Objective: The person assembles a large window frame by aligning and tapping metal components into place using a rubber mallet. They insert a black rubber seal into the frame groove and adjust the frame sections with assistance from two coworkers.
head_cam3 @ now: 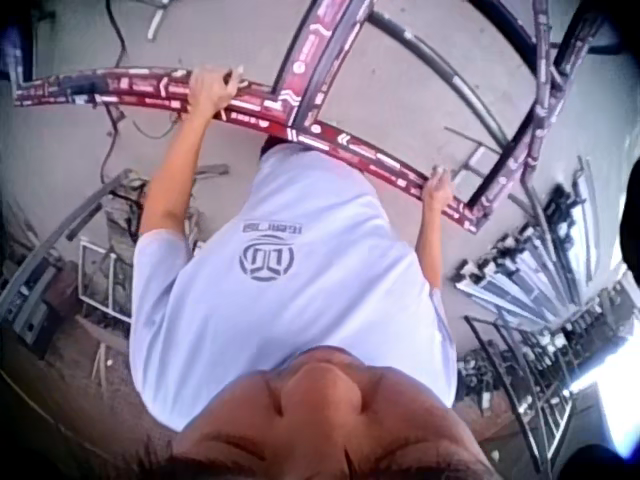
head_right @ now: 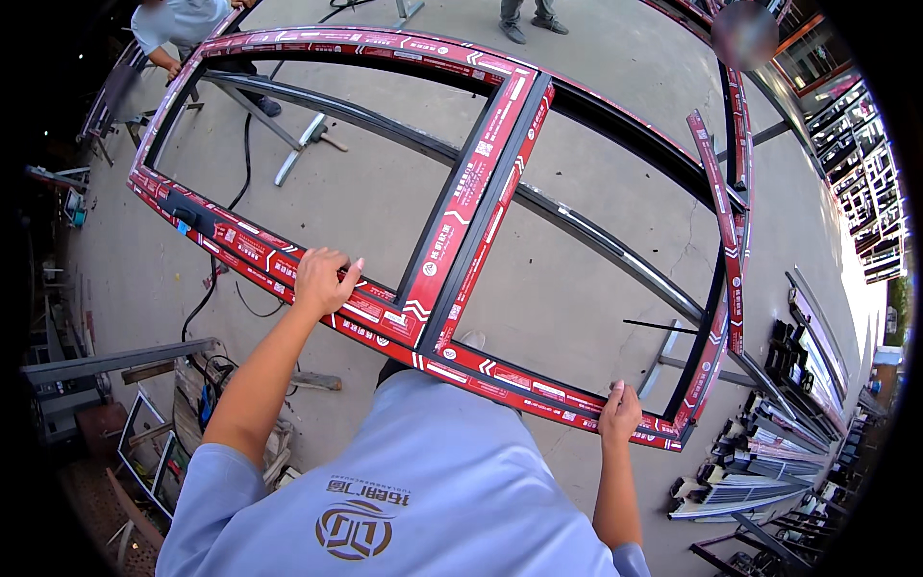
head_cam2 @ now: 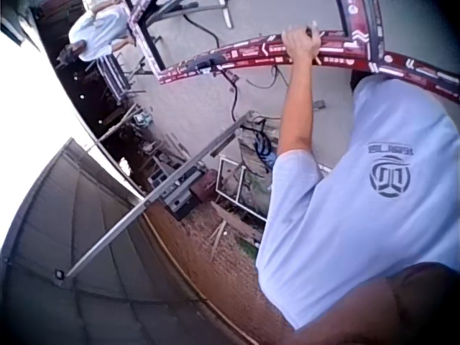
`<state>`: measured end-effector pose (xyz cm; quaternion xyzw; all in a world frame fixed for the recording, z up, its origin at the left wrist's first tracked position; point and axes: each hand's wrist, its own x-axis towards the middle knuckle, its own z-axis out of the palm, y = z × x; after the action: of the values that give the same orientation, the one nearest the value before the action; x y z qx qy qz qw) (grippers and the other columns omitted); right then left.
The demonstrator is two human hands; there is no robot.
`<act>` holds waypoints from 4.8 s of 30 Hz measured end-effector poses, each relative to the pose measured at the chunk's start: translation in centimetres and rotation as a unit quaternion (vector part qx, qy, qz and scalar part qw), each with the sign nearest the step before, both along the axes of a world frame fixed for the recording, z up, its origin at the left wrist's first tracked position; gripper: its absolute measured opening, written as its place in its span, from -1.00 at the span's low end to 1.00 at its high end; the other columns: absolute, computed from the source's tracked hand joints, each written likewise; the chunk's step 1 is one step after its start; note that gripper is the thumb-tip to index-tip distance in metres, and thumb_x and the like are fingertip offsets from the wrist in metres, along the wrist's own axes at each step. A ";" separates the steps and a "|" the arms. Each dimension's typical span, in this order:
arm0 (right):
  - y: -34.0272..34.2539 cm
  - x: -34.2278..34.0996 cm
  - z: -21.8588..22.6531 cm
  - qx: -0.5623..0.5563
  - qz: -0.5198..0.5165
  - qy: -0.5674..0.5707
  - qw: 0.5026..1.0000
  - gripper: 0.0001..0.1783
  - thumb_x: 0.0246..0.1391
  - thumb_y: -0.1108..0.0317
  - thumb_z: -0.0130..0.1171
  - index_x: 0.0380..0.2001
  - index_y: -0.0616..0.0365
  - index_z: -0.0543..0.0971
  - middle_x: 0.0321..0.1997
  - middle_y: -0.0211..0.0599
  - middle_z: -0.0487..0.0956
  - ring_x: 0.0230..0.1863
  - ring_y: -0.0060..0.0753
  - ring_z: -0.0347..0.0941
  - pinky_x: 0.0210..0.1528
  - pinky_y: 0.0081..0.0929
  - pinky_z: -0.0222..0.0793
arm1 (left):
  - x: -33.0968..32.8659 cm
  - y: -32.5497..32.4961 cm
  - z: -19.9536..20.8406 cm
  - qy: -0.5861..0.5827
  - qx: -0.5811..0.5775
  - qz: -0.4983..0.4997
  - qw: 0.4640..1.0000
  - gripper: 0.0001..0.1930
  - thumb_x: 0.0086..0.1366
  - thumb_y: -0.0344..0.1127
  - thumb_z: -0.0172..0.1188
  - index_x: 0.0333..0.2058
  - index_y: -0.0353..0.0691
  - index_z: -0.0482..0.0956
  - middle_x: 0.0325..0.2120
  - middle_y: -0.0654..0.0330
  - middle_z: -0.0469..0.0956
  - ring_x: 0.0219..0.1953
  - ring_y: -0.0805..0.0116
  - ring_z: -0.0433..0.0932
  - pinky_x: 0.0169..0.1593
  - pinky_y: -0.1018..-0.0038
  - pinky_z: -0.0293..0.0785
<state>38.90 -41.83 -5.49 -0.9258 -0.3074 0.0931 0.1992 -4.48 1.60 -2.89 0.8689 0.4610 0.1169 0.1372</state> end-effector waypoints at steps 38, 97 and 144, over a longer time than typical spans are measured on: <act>2.0 0.4 1.1 -0.181 0.042 0.013 0.983 -0.31 0.46 -0.26 -0.15 -0.11 0.04 0.80 -0.34 0.15 0.73 -0.31 0.40 0.63 -0.20 0.22 0.50 | -0.9 -0.2 0.8 0.004 -0.027 0.002 1.000 -0.45 0.44 0.10 0.10 -0.59 -0.19 0.70 -0.48 0.09 0.70 -0.22 0.06 0.65 0.11 0.17 0.45; 26.8 -28.0 6.8 0.274 0.325 0.161 0.890 -0.65 0.56 0.30 -0.05 -0.02 0.36 0.63 0.00 -0.02 0.64 0.09 -0.14 0.57 0.22 -0.27 0.44 | -43.0 -28.0 -16.6 0.000 -0.350 0.430 0.832 -0.67 0.35 0.02 0.24 -0.16 -0.05 0.81 -0.14 0.00 0.75 -0.01 -0.08 0.69 0.08 0.09 0.61; 82.3 -111.1 7.3 -0.185 0.640 0.484 0.567 -0.50 0.49 -0.03 0.11 0.16 0.14 0.69 0.28 -0.16 0.65 0.33 -0.25 0.51 0.43 -0.32 0.32 | -117.2 20.2 -10.8 -0.359 -0.376 0.612 0.596 -0.39 0.52 0.20 0.16 0.14 -0.30 0.61 -0.08 0.10 0.71 -0.12 0.31 0.65 -0.02 0.34 0.56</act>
<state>-72.23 40.47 1.86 -0.3201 -0.6535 0.6853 0.0303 -121.64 21.81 -13.72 0.1423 0.8010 0.2925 0.5026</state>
